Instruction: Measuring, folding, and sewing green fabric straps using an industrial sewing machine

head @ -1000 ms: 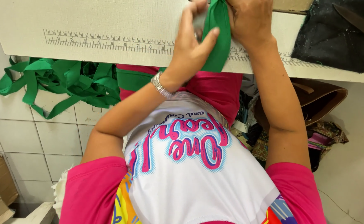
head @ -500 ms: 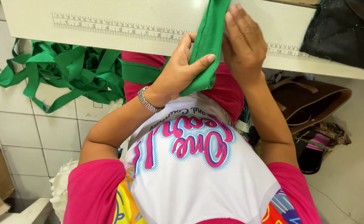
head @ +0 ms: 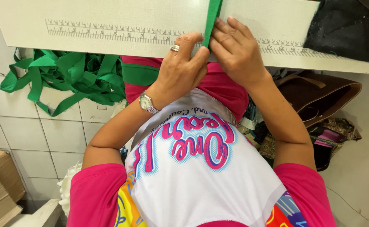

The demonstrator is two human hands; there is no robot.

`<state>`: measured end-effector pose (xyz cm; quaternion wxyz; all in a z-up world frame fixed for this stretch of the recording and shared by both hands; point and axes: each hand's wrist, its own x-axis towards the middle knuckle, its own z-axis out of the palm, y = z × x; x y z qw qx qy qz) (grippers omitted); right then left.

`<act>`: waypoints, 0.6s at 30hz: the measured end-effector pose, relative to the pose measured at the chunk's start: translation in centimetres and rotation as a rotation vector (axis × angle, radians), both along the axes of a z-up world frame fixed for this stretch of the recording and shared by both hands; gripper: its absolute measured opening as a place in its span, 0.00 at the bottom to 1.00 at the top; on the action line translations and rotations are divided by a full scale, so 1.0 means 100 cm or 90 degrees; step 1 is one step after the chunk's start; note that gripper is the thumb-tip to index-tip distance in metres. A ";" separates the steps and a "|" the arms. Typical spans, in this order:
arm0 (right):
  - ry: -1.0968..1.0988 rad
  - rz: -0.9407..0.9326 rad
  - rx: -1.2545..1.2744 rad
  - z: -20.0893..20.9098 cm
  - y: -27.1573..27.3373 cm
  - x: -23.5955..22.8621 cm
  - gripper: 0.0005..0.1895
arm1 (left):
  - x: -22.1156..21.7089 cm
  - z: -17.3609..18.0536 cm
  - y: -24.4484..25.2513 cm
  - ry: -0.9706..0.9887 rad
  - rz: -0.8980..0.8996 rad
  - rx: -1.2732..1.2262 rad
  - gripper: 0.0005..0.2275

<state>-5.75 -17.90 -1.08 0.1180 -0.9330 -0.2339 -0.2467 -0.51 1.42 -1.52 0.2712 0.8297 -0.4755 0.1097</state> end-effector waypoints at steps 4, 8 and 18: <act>-0.022 0.016 0.029 0.004 0.008 -0.008 0.12 | 0.017 0.001 -0.004 0.088 -0.176 -0.012 0.06; -0.049 0.008 0.028 0.004 0.009 -0.012 0.12 | 0.022 0.002 -0.008 0.065 -0.215 0.036 0.09; -0.049 -0.001 0.019 0.005 -0.002 -0.003 0.12 | 0.028 -0.001 -0.019 0.043 -0.196 0.095 0.10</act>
